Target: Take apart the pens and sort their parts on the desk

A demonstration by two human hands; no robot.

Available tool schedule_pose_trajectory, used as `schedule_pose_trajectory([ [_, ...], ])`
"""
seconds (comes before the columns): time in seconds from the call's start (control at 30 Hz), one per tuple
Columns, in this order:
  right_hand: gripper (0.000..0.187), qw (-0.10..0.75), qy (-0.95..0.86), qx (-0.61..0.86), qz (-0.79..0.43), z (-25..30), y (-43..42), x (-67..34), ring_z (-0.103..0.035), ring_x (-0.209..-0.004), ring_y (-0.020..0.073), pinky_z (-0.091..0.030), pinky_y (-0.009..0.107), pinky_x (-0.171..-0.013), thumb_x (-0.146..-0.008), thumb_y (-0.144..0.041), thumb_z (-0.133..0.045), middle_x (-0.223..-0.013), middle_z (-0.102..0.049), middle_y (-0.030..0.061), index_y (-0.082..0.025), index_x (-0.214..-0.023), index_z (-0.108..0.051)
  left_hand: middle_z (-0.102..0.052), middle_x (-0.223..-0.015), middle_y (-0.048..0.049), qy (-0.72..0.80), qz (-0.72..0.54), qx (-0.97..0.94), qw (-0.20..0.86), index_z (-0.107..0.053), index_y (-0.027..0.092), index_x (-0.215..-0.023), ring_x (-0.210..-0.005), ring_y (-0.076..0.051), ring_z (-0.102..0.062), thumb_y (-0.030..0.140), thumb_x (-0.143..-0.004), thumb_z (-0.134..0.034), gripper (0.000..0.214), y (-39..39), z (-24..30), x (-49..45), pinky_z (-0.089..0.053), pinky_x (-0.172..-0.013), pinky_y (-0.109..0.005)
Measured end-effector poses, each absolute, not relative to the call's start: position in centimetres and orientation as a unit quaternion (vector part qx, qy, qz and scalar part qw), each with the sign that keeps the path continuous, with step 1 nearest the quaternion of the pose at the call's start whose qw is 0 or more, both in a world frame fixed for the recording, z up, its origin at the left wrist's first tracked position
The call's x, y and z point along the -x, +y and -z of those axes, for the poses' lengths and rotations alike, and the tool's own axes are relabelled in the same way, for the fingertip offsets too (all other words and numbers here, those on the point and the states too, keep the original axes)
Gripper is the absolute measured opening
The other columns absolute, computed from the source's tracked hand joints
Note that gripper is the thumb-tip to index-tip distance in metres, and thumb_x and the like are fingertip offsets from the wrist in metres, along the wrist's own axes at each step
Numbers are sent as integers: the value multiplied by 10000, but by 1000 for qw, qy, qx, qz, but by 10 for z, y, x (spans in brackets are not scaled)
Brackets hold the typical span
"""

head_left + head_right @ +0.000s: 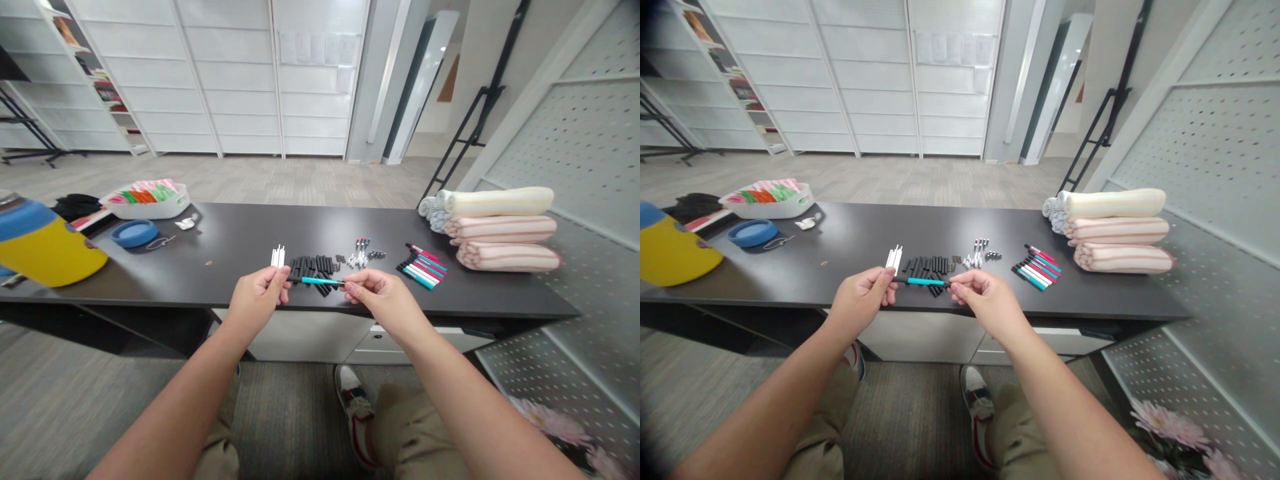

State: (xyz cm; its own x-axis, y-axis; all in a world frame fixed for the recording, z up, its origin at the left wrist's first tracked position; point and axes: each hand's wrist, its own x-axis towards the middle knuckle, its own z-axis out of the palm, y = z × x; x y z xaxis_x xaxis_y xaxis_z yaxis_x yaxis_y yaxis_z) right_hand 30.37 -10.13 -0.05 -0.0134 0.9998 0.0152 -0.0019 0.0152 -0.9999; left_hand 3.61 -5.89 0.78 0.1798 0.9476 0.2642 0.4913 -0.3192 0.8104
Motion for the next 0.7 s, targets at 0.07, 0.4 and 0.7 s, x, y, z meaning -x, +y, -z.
schedule_pose_trajectory([
  [0.07, 352, 508, -509, 489, -494, 2, -100, -305, -707, -773, 166, -575, 308, -754, -762, -485, -877, -831, -769, 43, -201, -935, -763, -705, -621, 9, 504, -395, -709, 296, -693, 210, -675, -561, -136, -623, 596, -1035, -489, 567, -59, -7, -36, -454, -608, -263],
  [0.4, 339, 499, -521, 503, -476, 0, -102, -306, -714, -789, 175, -577, 317, -773, -799, -472, -845, -845, -769, 47, -192, -963, -749, -696, -605, 7, 507, -399, -698, 309, -695, 202, -696, -547, -132, -614, 606, -1029, -497, 560, -57, -8, -37, -453, -594, -248],
  [0.7, 405, 498, -527, 528, -442, 1, -98, -309, -693, -794, 192, -575, 332, -754, -792, -519, -826, -878, -758, 71, -178, -988, -729, -686, -584, 0, 510, -409, -684, 325, -698, 194, -740, -534, -145, -619, 610, -1025, -498, 542, -56, -11, -37, -459, -571, -247],
])
